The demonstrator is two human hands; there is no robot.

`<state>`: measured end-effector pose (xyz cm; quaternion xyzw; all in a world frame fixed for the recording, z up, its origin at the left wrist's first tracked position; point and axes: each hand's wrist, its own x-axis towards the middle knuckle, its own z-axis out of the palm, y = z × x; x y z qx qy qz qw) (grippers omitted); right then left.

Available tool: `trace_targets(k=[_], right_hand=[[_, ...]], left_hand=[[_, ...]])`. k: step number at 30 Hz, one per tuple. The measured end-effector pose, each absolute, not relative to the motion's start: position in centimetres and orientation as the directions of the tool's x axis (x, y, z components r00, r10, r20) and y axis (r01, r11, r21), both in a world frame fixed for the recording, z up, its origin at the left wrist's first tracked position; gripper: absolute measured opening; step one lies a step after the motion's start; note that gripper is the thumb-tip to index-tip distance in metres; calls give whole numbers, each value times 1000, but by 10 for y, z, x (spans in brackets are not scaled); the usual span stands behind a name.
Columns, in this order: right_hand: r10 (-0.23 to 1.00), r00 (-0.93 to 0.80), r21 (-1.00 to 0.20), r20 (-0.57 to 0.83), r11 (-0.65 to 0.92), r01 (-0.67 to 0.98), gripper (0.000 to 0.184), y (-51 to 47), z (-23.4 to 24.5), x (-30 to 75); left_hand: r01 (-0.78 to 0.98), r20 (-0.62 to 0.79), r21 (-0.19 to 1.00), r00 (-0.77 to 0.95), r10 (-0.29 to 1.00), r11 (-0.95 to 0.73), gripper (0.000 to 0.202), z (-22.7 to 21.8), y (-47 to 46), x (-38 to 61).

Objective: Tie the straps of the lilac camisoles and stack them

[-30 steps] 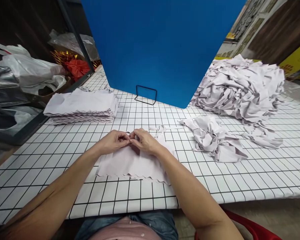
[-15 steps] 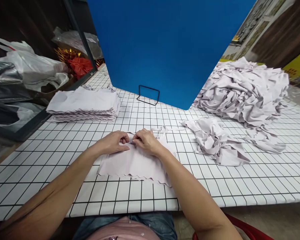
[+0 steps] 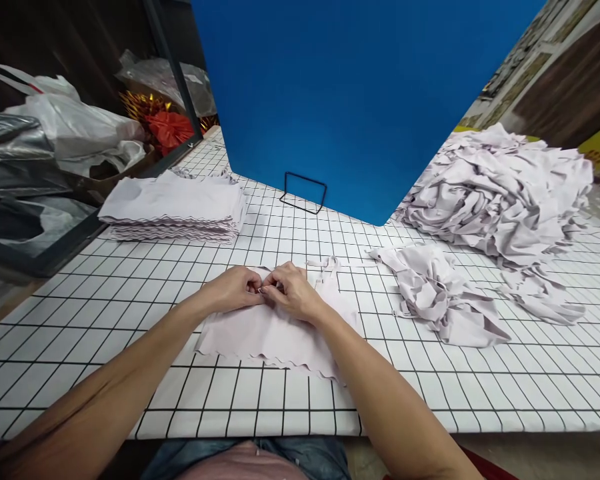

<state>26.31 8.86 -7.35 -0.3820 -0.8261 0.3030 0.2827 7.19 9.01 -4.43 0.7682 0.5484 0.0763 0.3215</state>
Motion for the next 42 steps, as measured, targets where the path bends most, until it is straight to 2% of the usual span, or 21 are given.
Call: trace_targets(k=[7, 13, 22, 33, 37, 42], right_hand=[[792, -570, -696, 218, 535, 478, 11, 86, -71, 259], [773, -603, -655, 196, 561, 506, 11, 85, -67, 262], [783, -583, -683, 215, 547, 484, 11, 85, -66, 261], [767, -609, -639, 200, 573, 512, 11, 84, -63, 262], [752, -631, -563, 189, 610, 558, 11, 85, -60, 263], [684, -711, -344, 163, 715, 609, 16, 85, -56, 264]], left_hand=[[818, -232, 546, 359, 904, -184, 13, -44, 89, 74], [806, -234, 563, 368, 900, -183, 13, -44, 89, 74], [826, -270, 544, 337, 902, -146, 11, -38, 85, 77], [827, -278, 546, 332, 901, -136, 8, -38, 86, 79], [809, -256, 565, 359, 898, -163, 11, -42, 87, 77], [775, -224, 596, 410, 884, -209, 16, -46, 89, 75]])
